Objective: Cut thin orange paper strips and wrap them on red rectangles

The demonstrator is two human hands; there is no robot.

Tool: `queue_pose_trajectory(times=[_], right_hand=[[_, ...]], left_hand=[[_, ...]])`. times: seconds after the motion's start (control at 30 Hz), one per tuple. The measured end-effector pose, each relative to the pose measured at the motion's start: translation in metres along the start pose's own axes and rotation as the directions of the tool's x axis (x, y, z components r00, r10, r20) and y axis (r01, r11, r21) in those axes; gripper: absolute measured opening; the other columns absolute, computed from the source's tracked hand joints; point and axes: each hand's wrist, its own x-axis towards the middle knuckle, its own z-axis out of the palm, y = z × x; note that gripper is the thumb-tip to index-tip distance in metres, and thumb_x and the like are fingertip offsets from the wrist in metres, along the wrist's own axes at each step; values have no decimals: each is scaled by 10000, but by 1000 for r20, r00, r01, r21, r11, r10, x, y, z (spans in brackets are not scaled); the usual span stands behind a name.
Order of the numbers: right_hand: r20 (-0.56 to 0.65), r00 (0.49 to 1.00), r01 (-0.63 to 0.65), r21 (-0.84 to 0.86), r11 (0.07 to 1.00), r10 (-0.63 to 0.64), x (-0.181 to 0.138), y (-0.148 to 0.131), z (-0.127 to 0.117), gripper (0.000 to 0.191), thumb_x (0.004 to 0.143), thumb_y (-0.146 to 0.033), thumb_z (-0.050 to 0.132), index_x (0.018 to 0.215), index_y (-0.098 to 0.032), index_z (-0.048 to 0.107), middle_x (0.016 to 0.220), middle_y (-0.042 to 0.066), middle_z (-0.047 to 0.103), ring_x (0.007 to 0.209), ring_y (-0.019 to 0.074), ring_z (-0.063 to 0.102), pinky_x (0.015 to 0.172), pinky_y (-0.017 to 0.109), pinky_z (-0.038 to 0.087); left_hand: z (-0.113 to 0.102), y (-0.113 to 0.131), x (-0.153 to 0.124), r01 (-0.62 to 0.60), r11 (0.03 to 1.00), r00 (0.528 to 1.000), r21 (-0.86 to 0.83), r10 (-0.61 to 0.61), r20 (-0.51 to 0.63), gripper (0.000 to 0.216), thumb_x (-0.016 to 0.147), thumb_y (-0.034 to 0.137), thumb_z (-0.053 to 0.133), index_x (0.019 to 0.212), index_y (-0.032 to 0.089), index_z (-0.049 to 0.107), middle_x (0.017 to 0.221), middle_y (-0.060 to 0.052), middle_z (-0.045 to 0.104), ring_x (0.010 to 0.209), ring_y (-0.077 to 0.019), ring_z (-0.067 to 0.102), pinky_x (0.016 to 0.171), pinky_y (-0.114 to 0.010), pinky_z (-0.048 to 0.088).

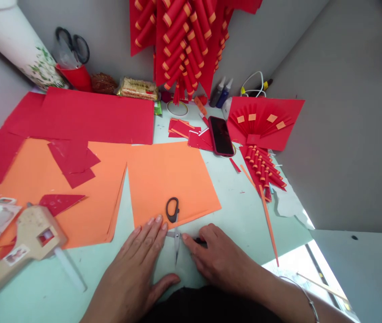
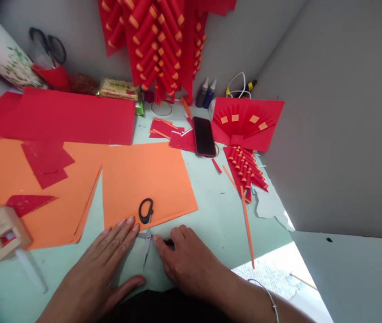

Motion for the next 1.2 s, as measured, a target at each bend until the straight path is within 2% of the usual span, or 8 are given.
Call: queue_pose_trajectory(times=[0.33, 0.63, 0.9, 1.2], right_hand=[[-15, 1000, 14, 18, 1000, -13, 3, -3, -2, 465, 940, -217, 463, 1389, -103, 505, 919, 134, 590, 792, 236, 442, 676, 338, 358], [-8, 1000, -9, -2, 1000, 8, 2, -4, 0, 463, 935, -199, 448, 1385, -111, 511, 911, 134, 576, 787, 234, 437, 669, 336, 349], [11, 1000, 14, 1, 1000, -14, 7, -6, -1, 482, 941, -202, 466, 1412, -98, 473, 918, 130, 573, 801, 235, 431, 680, 339, 341], [38, 999, 39, 3, 999, -39, 9, -3, -5, 495, 937, -198, 477, 1420, -93, 459, 942, 131, 572, 815, 241, 439, 696, 343, 350]], left_hand=[[1, 0, 0, 13, 999, 1000, -38, -13, 7, 955, 847, 714, 497, 1562, 171, 170, 1489, -141, 490, 1322, -287, 518, 1089, -417, 381], [-17, -3, -16, 71, 996, 997, -56, -72, -14, 858, 899, 640, 481, 1553, 158, 203, 1508, -137, 466, 1322, -286, 519, 1061, -420, 440], [-10, 0, -18, 42, 999, 999, 26, -41, -30, 861, 920, 643, 436, 1557, 125, 178, 1460, -173, 514, 1285, -295, 554, 1048, -432, 415], [-6, -1, -18, 34, 999, 999, 32, -33, -29, 854, 921, 626, 453, 1541, 87, 221, 1451, -191, 519, 1289, -309, 547, 1040, -431, 411]])
